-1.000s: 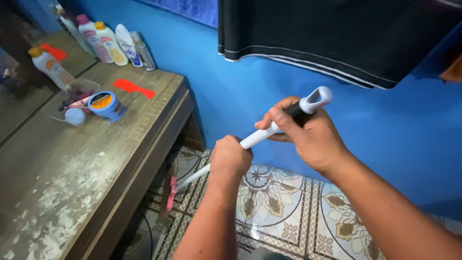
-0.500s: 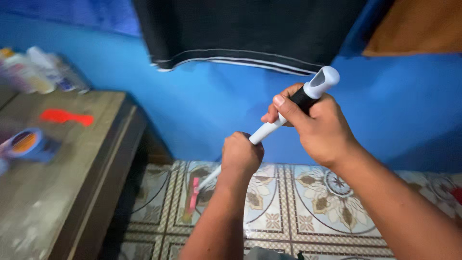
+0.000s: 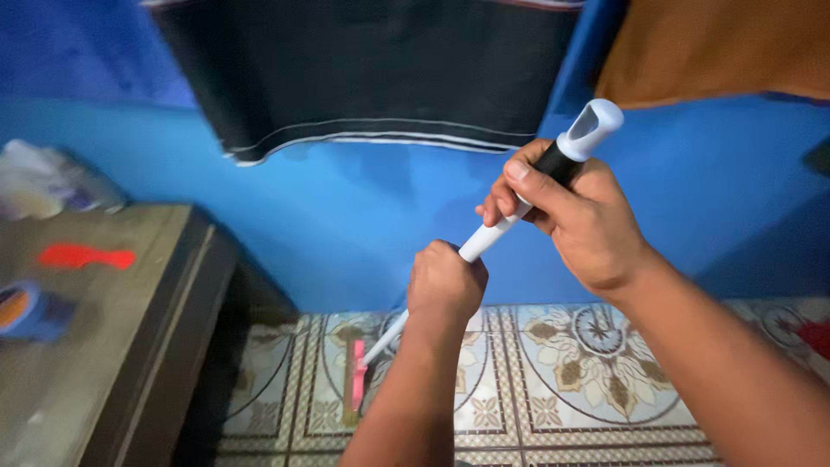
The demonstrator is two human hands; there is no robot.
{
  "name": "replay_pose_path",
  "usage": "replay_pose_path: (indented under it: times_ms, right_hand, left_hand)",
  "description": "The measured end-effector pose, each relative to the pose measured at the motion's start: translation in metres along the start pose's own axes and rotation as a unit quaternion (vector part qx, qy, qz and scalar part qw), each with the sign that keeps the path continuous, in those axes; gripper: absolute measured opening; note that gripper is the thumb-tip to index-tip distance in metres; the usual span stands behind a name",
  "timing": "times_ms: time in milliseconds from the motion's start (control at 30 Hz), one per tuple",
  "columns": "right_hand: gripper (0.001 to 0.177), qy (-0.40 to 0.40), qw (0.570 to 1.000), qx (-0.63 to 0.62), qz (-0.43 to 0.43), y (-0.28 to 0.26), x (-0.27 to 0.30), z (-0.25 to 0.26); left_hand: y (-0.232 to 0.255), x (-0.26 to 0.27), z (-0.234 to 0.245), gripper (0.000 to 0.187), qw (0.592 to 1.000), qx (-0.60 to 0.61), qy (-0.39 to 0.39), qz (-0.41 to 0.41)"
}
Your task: The person detaches the handle from a broom head by twisting and pulling it, then repeats the action with a second handle and broom head.
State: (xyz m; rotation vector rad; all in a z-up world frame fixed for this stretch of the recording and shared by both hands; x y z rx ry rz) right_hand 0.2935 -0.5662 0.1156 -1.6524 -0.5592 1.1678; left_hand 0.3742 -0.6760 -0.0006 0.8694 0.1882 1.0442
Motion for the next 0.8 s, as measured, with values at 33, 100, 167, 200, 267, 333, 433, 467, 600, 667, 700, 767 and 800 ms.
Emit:
replay_pose_path:
  times_ms: [33,100,167,200,267,333,433,467,600,667,700,767,800]
  right_hand:
    - [0.019,-0.014,1.0,-0.007,-0.002,0.003,-0.004,-0.011]
    - [0.02,-0.025,0.999,-0.028,-0.024,0.013,-0.009,-0.035]
    - [0.02,-0.059,0.996,-0.059,-0.042,0.023,-0.012,-0.062]
    - [0.02,-0.076,0.992,-0.082,-0.059,0.028,-0.013,-0.076]
    - [0.02,-0.103,0.986,-0.103,-0.081,0.04,-0.015,-0.102]
    - [0.02,-0.126,0.98,-0.119,-0.1,0.05,-0.014,-0.126]
    - [0.034,-0.152,0.973,-0.126,-0.118,0.064,-0.018,-0.157]
    - [0.03,-0.153,0.973,-0.119,-0.123,0.07,-0.02,-0.167]
    - [0.022,-0.165,0.98,-0.069,-0.088,0.084,-0.025,-0.194]
    - [0.024,-0.155,0.983,-0.055,-0.084,0.086,-0.026,-0.197]
    - [0.026,-0.15,0.985,-0.039,-0.079,0.086,-0.028,-0.198]
    - [0.028,-0.14,0.987,-0.045,-0.069,0.079,-0.032,-0.189]
    - [0.03,-0.132,0.988,-0.05,-0.061,0.075,-0.034,-0.183]
  left_hand:
    - [-0.011,0.0,0.008,0.027,1.0,0.004,0.01,0.012]
    - [-0.034,0.001,0.027,0.03,0.998,-0.019,0.056,0.013]
    - [-0.063,0.003,0.046,0.029,0.996,-0.006,0.076,0.048]
    - [-0.078,0.004,0.055,0.029,0.994,0.002,0.085,0.07]
    - [-0.106,0.008,0.073,0.028,0.989,-0.004,0.112,0.1]
    - [-0.132,0.015,0.088,0.027,0.983,-0.01,0.138,0.124]
    - [-0.163,0.021,0.106,0.031,0.975,0.009,0.154,0.159]
    - [-0.169,0.022,0.113,0.028,0.974,-0.002,0.171,0.147]
    - [-0.183,0.023,0.131,0.035,0.98,0.01,0.175,0.096]
    - [-0.175,0.02,0.133,0.037,0.981,0.03,0.185,0.057]
    - [-0.169,0.019,0.134,0.039,0.979,0.053,0.198,0.017]
    - [-0.159,0.014,0.128,0.038,0.982,0.067,0.177,0.021]
    - [-0.154,0.01,0.124,0.036,0.984,0.081,0.157,0.025]
Point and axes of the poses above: each hand's wrist, its own x-axis away from the middle knuckle, its own z-axis out of the back of the hand, y = z × x, the point moved 4 cm from there along -x, towards the middle knuckle, and after that the axes turned 6 degrees about z, right-handed, at the moved point
